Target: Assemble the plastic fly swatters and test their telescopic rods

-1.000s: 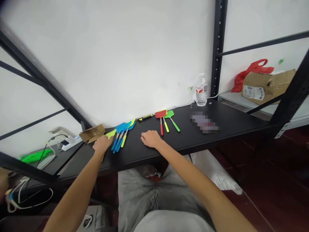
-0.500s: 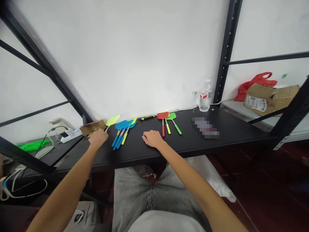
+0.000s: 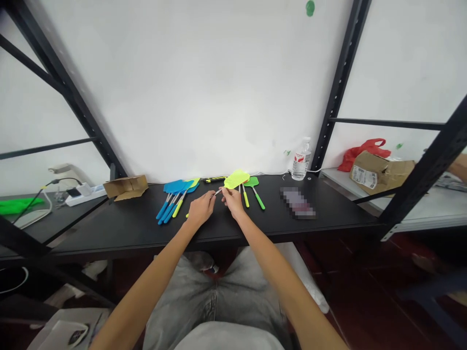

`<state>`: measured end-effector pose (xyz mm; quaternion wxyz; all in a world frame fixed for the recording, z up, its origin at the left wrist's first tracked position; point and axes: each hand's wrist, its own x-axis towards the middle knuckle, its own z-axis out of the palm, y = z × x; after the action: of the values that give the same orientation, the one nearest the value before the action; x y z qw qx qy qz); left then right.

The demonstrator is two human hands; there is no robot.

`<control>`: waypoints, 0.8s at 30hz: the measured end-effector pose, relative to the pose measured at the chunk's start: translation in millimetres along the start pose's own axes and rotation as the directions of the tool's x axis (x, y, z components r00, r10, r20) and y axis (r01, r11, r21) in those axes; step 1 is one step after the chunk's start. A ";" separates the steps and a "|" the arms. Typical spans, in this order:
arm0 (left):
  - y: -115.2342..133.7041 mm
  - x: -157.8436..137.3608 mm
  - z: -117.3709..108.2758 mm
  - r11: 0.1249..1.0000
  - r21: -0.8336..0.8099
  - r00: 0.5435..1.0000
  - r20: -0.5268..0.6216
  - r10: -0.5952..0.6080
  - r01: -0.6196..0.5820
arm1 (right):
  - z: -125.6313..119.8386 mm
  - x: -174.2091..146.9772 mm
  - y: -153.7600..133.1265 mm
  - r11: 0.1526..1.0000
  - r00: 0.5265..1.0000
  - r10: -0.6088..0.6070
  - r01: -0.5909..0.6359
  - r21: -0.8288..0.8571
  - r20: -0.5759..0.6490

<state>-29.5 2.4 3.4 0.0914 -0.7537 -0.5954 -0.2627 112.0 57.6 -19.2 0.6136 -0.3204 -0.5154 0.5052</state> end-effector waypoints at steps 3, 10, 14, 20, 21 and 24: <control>-2.2 -3.3 -0.2 1.000 0.030 1.000 -0.007 0.005 -0.005 | 0.4 0.5 3.8 1.000 1.000 -0.003 0.004 0.003 -0.026; -1.4 -3.7 0.1 0.995 0.091 0.998 -0.039 -0.048 0.051 | 2.6 0.7 11.2 0.997 0.996 -0.049 0.045 -0.065 -0.068; -2.1 -4.0 2.7 0.993 0.099 0.997 -0.062 -0.053 0.060 | 3.5 1.1 12.5 0.995 0.993 -0.081 0.075 -0.071 -0.082; -17.8 -5.2 2.9 0.988 0.145 0.987 -0.158 -0.024 0.047 | 1.6 2.2 6.9 0.996 0.975 -0.083 0.090 0.024 -0.204; -20.3 -5.6 2.3 0.987 0.153 0.982 -0.188 -0.009 0.039 | 1.6 1.9 5.3 0.995 0.974 -0.091 0.099 0.031 -0.205; -23.4 -7.2 0.4 0.987 0.158 0.972 -0.228 0.059 -0.022 | 1.4 -0.3 1.3 0.993 0.978 -0.109 0.116 0.030 -0.175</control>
<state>-52.6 2.9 -4.6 0.2237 -0.7206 -0.5837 -0.3000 110.3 57.5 -20.1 0.6900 -0.3210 -0.4671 0.4502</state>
